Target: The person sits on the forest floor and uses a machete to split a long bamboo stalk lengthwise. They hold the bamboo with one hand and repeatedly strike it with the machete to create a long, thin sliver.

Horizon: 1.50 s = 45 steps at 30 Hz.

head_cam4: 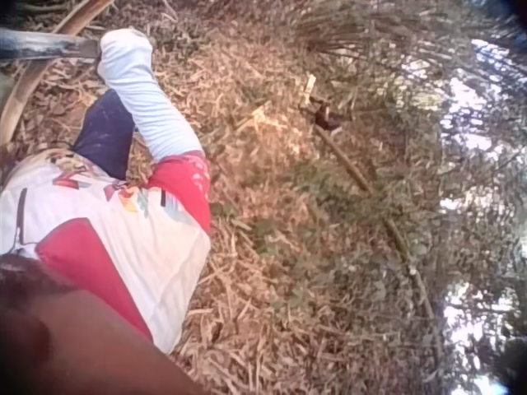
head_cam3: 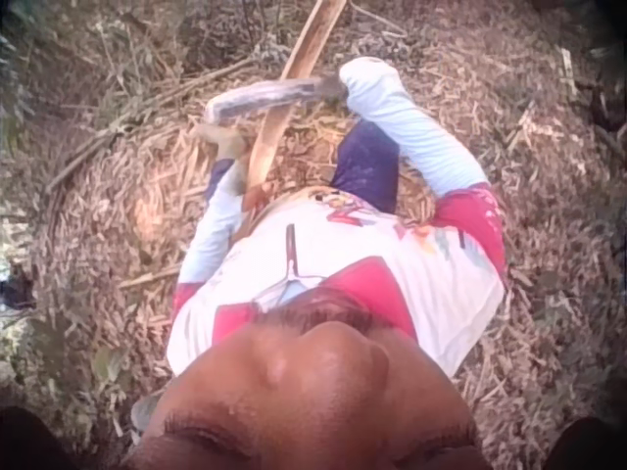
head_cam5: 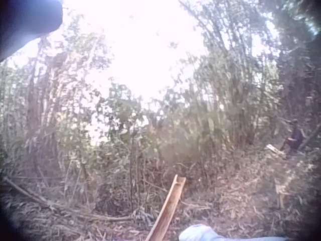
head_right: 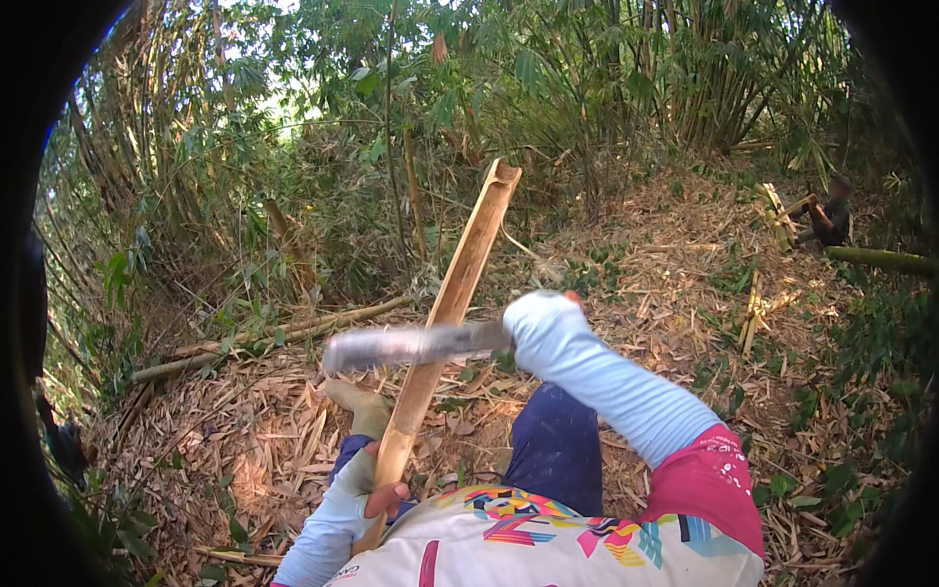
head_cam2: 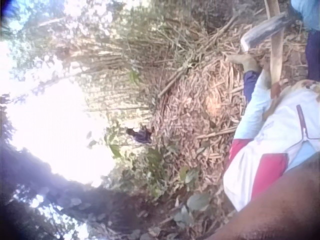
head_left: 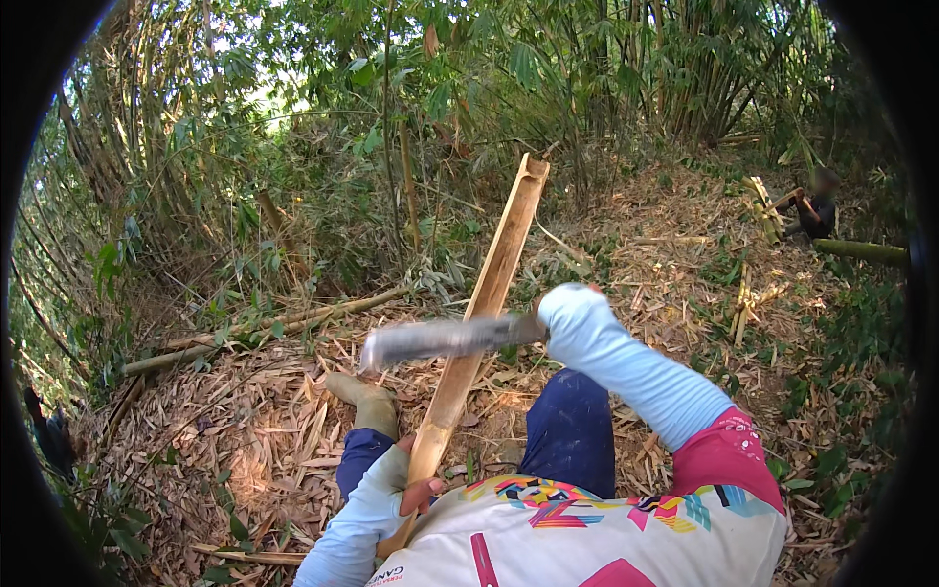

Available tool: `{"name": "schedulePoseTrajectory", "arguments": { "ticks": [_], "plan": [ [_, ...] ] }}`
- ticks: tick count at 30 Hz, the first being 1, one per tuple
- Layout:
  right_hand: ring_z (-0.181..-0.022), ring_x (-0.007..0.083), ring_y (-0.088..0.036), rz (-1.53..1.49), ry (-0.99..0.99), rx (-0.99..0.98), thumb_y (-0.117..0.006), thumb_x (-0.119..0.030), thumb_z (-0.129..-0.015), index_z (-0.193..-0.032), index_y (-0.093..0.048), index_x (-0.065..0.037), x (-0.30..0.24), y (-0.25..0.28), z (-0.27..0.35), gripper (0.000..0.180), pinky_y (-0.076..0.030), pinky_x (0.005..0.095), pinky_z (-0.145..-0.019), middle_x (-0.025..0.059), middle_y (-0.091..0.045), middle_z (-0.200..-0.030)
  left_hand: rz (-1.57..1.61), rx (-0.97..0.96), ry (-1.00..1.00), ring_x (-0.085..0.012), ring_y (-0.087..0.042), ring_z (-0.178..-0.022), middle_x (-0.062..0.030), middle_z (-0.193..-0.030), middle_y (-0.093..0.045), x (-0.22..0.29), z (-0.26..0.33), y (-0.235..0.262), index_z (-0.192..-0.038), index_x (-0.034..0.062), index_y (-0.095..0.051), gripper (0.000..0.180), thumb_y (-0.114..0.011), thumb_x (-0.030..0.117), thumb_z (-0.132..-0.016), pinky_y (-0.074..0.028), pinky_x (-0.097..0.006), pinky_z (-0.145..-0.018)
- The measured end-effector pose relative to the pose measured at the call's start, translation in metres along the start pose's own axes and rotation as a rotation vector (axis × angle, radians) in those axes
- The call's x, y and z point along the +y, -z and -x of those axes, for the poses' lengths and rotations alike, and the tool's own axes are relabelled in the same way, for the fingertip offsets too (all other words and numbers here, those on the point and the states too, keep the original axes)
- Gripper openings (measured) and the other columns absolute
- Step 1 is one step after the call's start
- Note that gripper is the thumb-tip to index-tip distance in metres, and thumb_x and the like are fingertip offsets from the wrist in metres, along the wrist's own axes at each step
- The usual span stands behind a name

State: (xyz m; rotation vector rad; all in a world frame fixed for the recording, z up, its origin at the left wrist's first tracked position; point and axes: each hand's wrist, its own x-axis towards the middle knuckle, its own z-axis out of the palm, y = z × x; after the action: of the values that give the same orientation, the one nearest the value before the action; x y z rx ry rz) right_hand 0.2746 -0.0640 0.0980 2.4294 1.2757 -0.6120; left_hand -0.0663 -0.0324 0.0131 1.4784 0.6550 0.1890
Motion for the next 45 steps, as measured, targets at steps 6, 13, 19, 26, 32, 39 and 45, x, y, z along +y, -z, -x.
{"name": "schedulePoseTrajectory", "arguments": {
  "ticks": [6, 13, 19, 26, 32, 39, 45],
  "plan": [
    [-0.076, 0.0274, -0.066, -0.428, 0.082, 0.816, -0.06, 0.001, -0.083, -0.091, -0.064, -0.004, 0.065, -0.007, 0.011, 0.01, -0.055, 0.0366, -0.069, 0.0159, -0.066, -0.081, 0.057, -0.034, -0.076, -0.0112, -0.056, -0.056, -0.0064, -0.088, -0.059, 0.003, -0.004, 0.0, -0.136, -0.0001, -0.039, 0.06, -0.069, 0.008, -0.085, -0.048, -0.025, -0.05],
    [-0.082, 0.0237, -0.069, 0.267, -0.126, -0.056, -0.064, -0.008, -0.089, -0.104, -0.069, -0.005, 0.008, 0.002, -0.017, 0.016, -0.057, 0.0355, -0.083, 0.0129, -0.071, -0.09, -0.011, 0.002, -0.035, -0.0101, -0.055, -0.056, -0.0052, -0.085, -0.057, 0.002, -0.005, -0.002, -0.132, -0.0003, -0.043, 0.053, -0.068, 0.008, -0.087, -0.047, -0.025, -0.051],
    [-0.078, 0.0269, -0.067, -0.509, 0.071, 0.754, -0.058, 0.002, -0.083, -0.098, -0.065, -0.004, 0.073, -0.003, 0.018, 0.017, -0.054, 0.0369, -0.07, 0.0163, -0.068, -0.084, 0.021, -0.07, -0.041, -0.0104, -0.055, -0.055, -0.0041, -0.079, -0.058, 0.001, -0.001, -0.004, -0.132, -0.0027, -0.043, 0.053, -0.068, 0.007, -0.086, -0.046, -0.025, -0.051],
    [-0.068, 0.0227, -0.063, -0.617, 0.048, 0.833, -0.062, -0.002, -0.088, -0.101, -0.069, -0.01, 0.101, -0.016, -0.011, 0.017, -0.05, 0.0406, -0.059, 0.0112, -0.067, -0.079, 0.005, -0.142, 0.007, -0.0087, -0.056, -0.059, -0.0028, -0.083, -0.058, -0.019, -0.001, 0.002, -0.139, -0.0051, -0.038, 0.061, -0.069, 0.011, -0.089, -0.046, -0.024, -0.053],
    [-0.085, 0.0278, -0.068, -0.122, -0.026, 0.293, -0.067, -0.001, -0.081, -0.1, -0.07, -0.005, 0.057, -0.006, 0.011, 0.019, -0.058, 0.0335, -0.072, 0.0169, -0.069, -0.087, -0.052, -0.1, 0.057, -0.0083, -0.055, -0.06, -0.0017, -0.083, -0.059, -0.01, 0.005, 0.001, -0.139, -0.0012, -0.042, 0.057, -0.068, 0.009, -0.089, -0.045, -0.023, -0.052],
    [-0.08, 0.0342, -0.068, -0.364, 0.002, 0.763, -0.068, -0.005, -0.079, -0.092, -0.063, -0.004, 0.091, -0.028, 0.013, 0.014, -0.054, 0.0409, -0.071, 0.019, -0.067, -0.085, -0.008, -0.102, 0.035, -0.0082, -0.055, -0.062, -0.0026, -0.083, -0.059, -0.021, 0.0, 0.004, -0.139, -0.001, -0.042, 0.059, -0.068, 0.01, -0.088, -0.045, -0.023, -0.055],
    [-0.08, 0.03, -0.068, -0.348, -0.078, 0.537, -0.061, -0.007, -0.089, -0.102, -0.065, -0.003, 0.09, -0.009, 0.019, 0.014, -0.055, 0.0384, -0.069, 0.0171, -0.068, -0.088, -0.172, -0.106, -0.136, -0.0172, -0.06, -0.095, -0.0115, -0.108, -0.063, -0.043, 0.007, 0.007, -0.14, -0.0034, -0.042, 0.062, -0.07, 0.012, -0.087, -0.048, -0.03, -0.085]
  ]
}}
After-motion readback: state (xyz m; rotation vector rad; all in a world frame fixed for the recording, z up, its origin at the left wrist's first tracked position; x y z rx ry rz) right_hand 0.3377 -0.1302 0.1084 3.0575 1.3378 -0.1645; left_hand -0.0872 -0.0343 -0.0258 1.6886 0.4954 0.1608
